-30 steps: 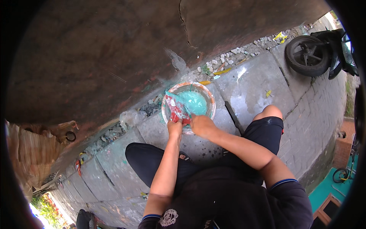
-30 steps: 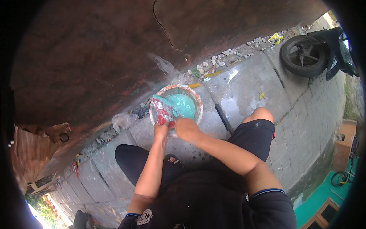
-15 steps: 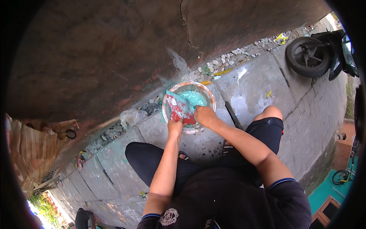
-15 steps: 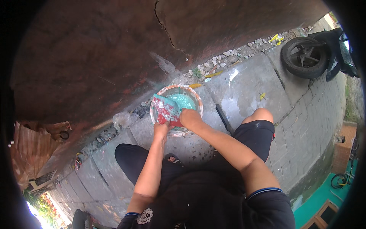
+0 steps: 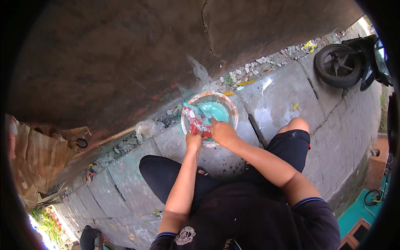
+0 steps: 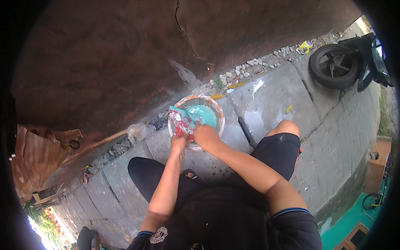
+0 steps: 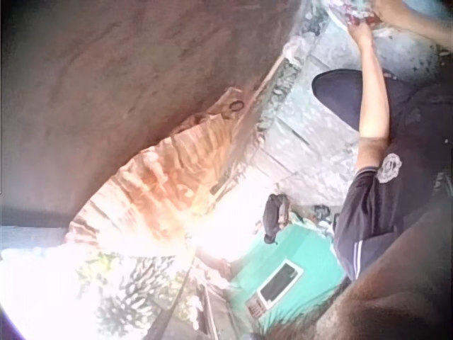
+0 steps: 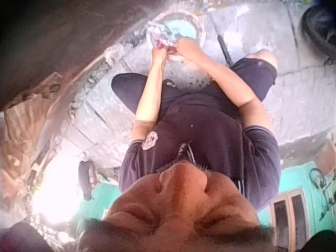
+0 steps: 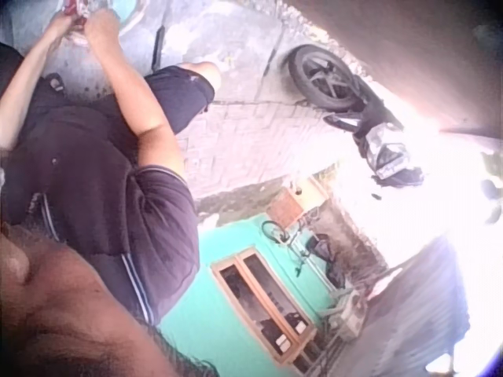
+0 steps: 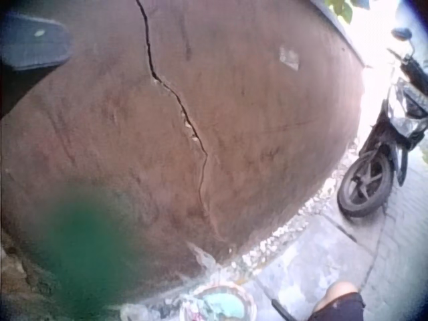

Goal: The person mixes a green liquid in a bucket with a trowel, walks inside a house, and then pours water into a container using a small cup.

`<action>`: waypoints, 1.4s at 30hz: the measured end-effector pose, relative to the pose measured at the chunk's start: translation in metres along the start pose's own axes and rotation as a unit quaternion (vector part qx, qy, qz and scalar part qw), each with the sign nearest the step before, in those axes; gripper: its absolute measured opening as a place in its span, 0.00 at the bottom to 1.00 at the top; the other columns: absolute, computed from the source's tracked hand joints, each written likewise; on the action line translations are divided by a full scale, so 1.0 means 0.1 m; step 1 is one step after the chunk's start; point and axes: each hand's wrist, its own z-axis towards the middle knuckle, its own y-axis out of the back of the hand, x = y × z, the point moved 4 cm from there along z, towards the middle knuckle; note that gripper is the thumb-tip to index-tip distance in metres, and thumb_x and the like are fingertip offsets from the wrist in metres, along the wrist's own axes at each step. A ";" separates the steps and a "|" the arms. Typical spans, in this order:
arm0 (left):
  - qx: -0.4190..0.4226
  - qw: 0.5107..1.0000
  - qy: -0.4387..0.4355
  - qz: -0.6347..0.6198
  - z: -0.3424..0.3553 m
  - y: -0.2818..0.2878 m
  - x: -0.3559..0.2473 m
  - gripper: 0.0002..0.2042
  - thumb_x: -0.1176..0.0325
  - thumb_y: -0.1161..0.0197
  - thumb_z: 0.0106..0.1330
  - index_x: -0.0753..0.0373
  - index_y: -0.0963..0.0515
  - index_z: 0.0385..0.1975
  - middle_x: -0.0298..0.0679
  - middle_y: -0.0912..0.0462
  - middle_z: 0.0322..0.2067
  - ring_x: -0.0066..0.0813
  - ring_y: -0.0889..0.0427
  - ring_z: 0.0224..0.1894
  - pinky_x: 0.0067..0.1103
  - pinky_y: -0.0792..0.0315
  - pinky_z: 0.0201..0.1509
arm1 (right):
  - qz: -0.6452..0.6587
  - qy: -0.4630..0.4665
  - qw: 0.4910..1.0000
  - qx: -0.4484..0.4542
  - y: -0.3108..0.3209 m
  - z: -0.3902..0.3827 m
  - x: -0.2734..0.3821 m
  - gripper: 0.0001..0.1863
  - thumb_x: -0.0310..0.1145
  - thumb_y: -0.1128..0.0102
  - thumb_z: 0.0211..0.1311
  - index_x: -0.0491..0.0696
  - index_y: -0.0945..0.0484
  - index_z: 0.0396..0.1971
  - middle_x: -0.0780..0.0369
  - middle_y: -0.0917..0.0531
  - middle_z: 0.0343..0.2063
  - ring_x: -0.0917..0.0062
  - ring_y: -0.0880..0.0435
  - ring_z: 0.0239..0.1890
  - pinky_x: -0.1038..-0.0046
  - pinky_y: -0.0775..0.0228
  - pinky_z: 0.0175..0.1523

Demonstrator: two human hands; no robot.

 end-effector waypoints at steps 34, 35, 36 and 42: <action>0.038 0.998 -0.032 -0.031 -0.14 -0.11 -0.12 0.10 0.73 0.39 0.67 0.70 0.21 0.44 0.41 0.16 0.37 0.25 0.17 0.32 0.22 0.25 0.35 | -0.067 0.008 0.998 -0.004 0.21 0.00 0.59 0.29 0.32 0.48 0.62 0.31 0.35 0.61 0.43 0.19 0.35 0.56 0.14 0.31 0.61 0.20 0.36; 0.026 0.998 -0.059 0.003 -0.17 -0.11 -0.18 0.10 0.74 0.40 0.67 0.71 0.22 0.44 0.41 0.15 0.37 0.26 0.17 0.34 0.22 0.24 0.35 | -0.058 0.021 0.998 -0.016 0.29 0.04 0.68 0.29 0.32 0.48 0.62 0.31 0.34 0.61 0.43 0.19 0.35 0.55 0.15 0.31 0.60 0.20 0.37; 0.013 0.995 -0.087 0.036 -0.21 -0.12 -0.23 0.10 0.74 0.41 0.66 0.71 0.22 0.45 0.41 0.15 0.38 0.27 0.16 0.35 0.22 0.23 0.35 | -0.057 0.009 0.998 -0.014 0.37 0.04 0.69 0.28 0.32 0.49 0.63 0.33 0.34 0.61 0.43 0.19 0.35 0.54 0.15 0.31 0.60 0.20 0.38; 0.100 0.993 -0.017 -0.063 -0.27 0.11 -0.67 0.13 0.77 0.45 0.65 0.71 0.25 0.49 0.45 0.17 0.43 0.36 0.15 0.42 0.31 0.16 0.41 | 0.012 -0.030 0.997 -0.063 0.83 -0.32 0.21 0.24 0.33 0.51 0.66 0.37 0.29 0.59 0.46 0.17 0.37 0.53 0.15 0.36 0.58 0.21 0.44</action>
